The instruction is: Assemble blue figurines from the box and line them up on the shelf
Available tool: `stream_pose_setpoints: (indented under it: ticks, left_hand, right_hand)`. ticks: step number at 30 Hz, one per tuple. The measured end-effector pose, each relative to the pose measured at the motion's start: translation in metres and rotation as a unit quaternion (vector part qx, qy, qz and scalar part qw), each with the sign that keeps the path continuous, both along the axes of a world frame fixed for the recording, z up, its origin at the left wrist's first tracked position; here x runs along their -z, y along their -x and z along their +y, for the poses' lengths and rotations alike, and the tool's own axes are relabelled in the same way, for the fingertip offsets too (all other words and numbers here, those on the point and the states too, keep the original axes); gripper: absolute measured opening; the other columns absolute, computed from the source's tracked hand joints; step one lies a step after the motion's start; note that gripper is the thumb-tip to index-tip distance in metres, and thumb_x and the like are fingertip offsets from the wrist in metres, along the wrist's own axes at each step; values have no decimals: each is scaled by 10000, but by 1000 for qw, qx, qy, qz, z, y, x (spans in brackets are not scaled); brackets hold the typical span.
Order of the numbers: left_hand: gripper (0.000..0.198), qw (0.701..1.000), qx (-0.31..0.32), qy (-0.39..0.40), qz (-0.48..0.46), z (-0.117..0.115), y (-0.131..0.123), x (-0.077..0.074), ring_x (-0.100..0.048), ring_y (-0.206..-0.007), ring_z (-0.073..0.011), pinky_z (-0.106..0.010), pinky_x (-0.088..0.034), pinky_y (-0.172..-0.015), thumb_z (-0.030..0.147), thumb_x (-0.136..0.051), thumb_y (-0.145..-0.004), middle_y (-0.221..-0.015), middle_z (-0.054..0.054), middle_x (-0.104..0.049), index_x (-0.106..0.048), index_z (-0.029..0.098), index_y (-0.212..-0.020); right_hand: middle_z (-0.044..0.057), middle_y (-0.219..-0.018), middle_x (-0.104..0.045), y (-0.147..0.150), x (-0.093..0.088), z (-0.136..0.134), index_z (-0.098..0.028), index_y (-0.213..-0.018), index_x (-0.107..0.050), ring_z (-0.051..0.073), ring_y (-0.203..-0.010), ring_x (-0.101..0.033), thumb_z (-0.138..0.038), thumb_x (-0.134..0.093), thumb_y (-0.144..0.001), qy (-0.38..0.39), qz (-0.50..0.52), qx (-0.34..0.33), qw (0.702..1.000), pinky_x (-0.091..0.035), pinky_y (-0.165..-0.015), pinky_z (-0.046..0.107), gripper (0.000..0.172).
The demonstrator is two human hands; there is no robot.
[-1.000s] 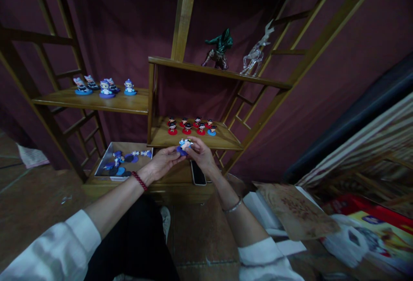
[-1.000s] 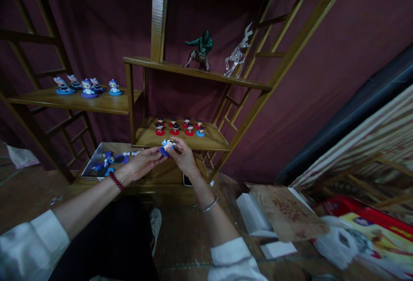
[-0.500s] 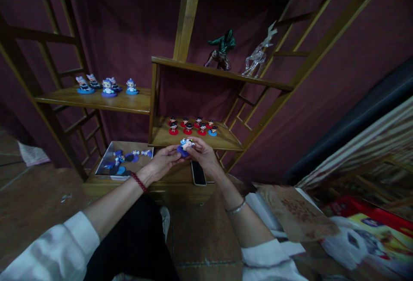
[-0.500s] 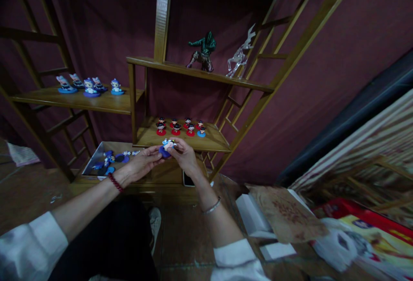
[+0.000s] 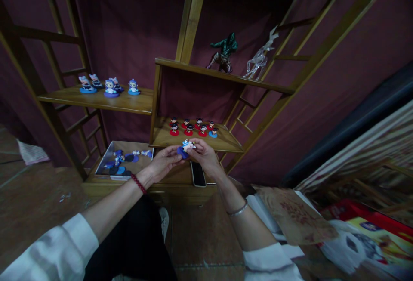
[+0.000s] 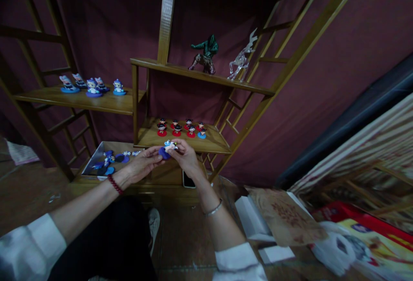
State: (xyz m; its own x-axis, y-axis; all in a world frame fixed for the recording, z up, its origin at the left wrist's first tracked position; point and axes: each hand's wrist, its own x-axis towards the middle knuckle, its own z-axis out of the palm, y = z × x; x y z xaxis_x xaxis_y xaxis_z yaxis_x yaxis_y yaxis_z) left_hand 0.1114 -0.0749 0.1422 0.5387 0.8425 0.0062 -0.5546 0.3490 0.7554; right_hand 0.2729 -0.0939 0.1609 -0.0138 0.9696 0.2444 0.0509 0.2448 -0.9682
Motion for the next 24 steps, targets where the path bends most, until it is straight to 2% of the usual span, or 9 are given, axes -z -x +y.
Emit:
stream_pose_setpoints:
  ticks: [8, 14, 18, 24]
  left_hand:
    - [263, 1000, -5, -8, 0, 0, 1, 2, -589, -793, -121, -250, -444, -751, 53, -701, -625, -860, -49, -651, -649, 124, -872]
    - [253, 1000, 5, -27, 0, -1, 3, 1, -580, -780, -114, -237, -422, -758, 98, -728, -602, -873, -51, -660, -679, 116, -850]
    - [264, 999, -10, -30, -2, -1, 3, 1, -586, -822, -130, -259, -412, -810, 109, -731, -598, -890, -49, -668, -684, 135, -857]
    - [296, 1000, -21, -14, -1, -2, 3, 5, -590, -852, -132, -272, -402, -863, 114, -747, -574, -886, -44, -673, -686, 136, -862]
  right_hand:
    - [-22, -831, -656, -1, 0, 1, -224, -925, -533, 122, -753, -600, -350, -693, -648, -5, -32, -22, 999, -471, -737, 265, 344]
    - [-15, -845, -667, 2, -2, 1, -231, -986, -565, 131, -754, -613, -349, -702, -632, -9, -36, -29, 999, -490, -751, 292, 398]
    - [9, -919, -673, 4, -4, 2, -221, -1001, -618, 151, -810, -620, -335, -707, -621, -12, -47, -24, 999, -484, -814, 329, 407]
    - [2, -891, -680, 6, -3, 4, -228, -947, -647, 155, -809, -627, -309, -718, -610, -13, -49, -23, 998, -485, -813, 325, 354]
